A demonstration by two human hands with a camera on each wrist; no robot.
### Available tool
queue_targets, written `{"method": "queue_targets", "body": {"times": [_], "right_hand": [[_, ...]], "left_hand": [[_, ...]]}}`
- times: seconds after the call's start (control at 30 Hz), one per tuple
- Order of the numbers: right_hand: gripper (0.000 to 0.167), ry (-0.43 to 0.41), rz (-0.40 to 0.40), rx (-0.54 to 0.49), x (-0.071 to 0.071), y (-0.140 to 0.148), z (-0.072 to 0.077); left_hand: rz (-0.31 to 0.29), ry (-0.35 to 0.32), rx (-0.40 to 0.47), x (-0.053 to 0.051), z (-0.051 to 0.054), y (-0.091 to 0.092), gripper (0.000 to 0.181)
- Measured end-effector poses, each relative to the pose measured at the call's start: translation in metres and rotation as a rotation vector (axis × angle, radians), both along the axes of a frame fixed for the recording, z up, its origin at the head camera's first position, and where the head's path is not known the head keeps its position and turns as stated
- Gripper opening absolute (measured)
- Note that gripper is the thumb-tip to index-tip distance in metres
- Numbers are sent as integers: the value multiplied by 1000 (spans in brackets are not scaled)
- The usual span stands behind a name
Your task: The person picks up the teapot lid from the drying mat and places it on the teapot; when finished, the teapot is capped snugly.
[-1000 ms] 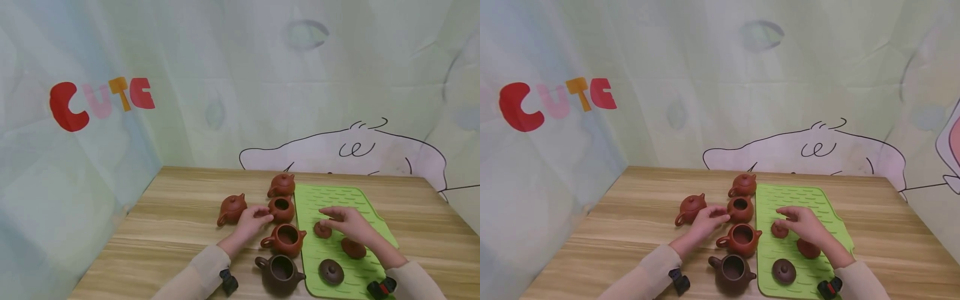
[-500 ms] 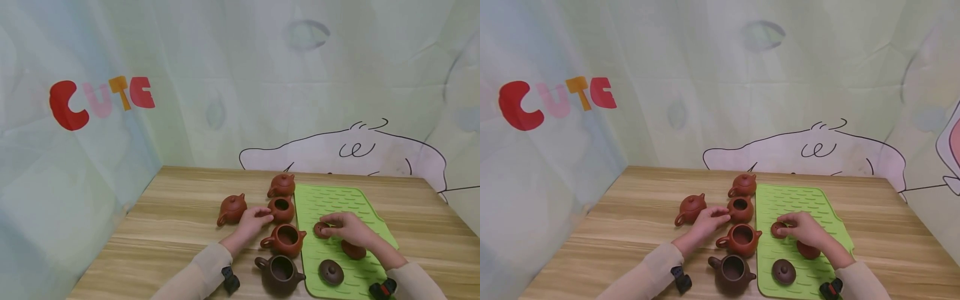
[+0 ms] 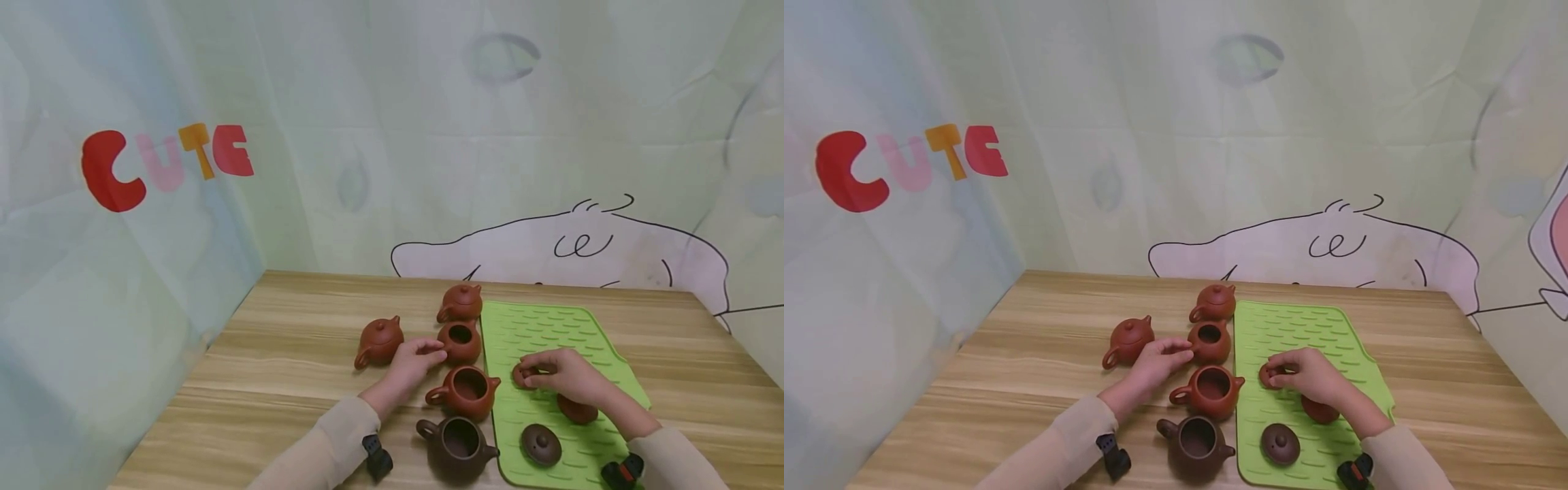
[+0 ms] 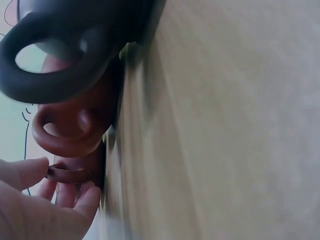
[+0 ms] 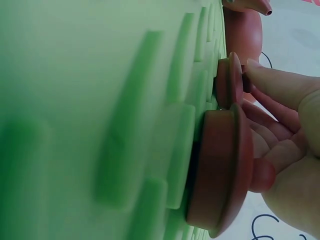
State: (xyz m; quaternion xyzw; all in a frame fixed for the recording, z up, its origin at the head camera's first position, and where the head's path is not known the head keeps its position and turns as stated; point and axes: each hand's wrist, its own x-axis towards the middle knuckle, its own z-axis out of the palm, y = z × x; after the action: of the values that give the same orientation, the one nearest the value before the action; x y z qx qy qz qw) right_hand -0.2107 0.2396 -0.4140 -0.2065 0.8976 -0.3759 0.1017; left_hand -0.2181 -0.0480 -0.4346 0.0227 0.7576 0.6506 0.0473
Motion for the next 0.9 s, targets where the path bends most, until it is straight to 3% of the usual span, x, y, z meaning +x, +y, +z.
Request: {"method": "queue_targets", "body": {"times": [0.2,0.5,0.9], "right_hand": [[22,25,-4,15,-1,0,-1],[16,64,0,46,-1,-1,-1],[17,134,-1,38,-3,-7,13]], "left_hand": [[-1,-22,3,-1,-1,-1,25],[-3,-34,-8,3,6,0,23],[-6,-47,11,-3,-2,-1,23]]}}
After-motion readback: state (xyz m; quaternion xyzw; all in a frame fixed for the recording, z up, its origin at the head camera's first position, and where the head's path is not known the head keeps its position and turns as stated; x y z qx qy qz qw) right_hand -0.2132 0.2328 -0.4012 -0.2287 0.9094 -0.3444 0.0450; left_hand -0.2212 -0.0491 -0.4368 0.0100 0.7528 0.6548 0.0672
